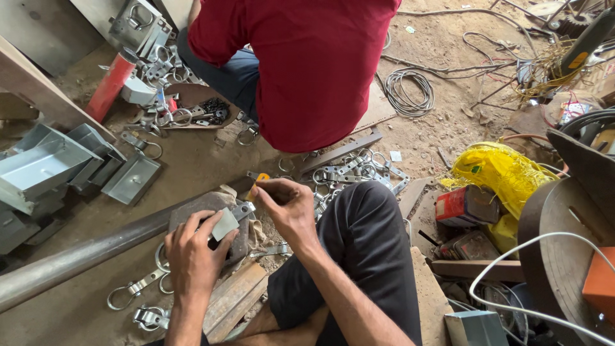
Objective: The person assembles metal components by hand, inserting pins into metal hooks and brackets while sitting on the floor.
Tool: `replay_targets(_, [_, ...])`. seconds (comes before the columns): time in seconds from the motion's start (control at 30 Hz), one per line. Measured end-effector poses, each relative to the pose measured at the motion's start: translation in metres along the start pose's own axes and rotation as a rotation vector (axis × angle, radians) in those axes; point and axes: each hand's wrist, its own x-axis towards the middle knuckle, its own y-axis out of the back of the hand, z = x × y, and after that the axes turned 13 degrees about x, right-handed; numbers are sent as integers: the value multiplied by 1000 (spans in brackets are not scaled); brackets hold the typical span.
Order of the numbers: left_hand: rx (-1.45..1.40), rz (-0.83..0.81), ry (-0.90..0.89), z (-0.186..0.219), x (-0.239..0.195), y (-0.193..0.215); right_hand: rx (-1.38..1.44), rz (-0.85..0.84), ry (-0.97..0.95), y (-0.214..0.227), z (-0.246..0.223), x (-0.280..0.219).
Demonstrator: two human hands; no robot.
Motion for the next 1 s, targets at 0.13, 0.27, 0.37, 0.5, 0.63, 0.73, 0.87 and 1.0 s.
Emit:
replay_targets(0.13, [-8, -34, 11, -2, 0, 0, 15, -21, 13, 1, 2, -1])
replay_targets(0.27, [11, -40, 2, -4, 3, -5, -2, -41, 3, 3, 6, 1])
replay_targets(0.37, [11, -88, 20, -5, 1, -6, -13, -40, 9, 2, 8, 2])
replay_targets(0.5, [2, -98, 26, -6, 3, -6, -23, -50, -25, 1, 7, 2])
replay_targets(0.63, [-7, -110, 28, -6, 3, -6, -57, -54, -40, 0, 7, 3])
replay_targets(0.73, [0, -120, 27, -7, 3, -7, -60, -62, -40, 0, 8, 3])
replay_targets(0.87, [7, -137, 29, -9, 3, -10, -58, -70, -30, 1, 9, 3])
replay_targets(1.0, [-1, -150, 40, -8, 3, -9, -77, -74, -32, 1, 10, 3])
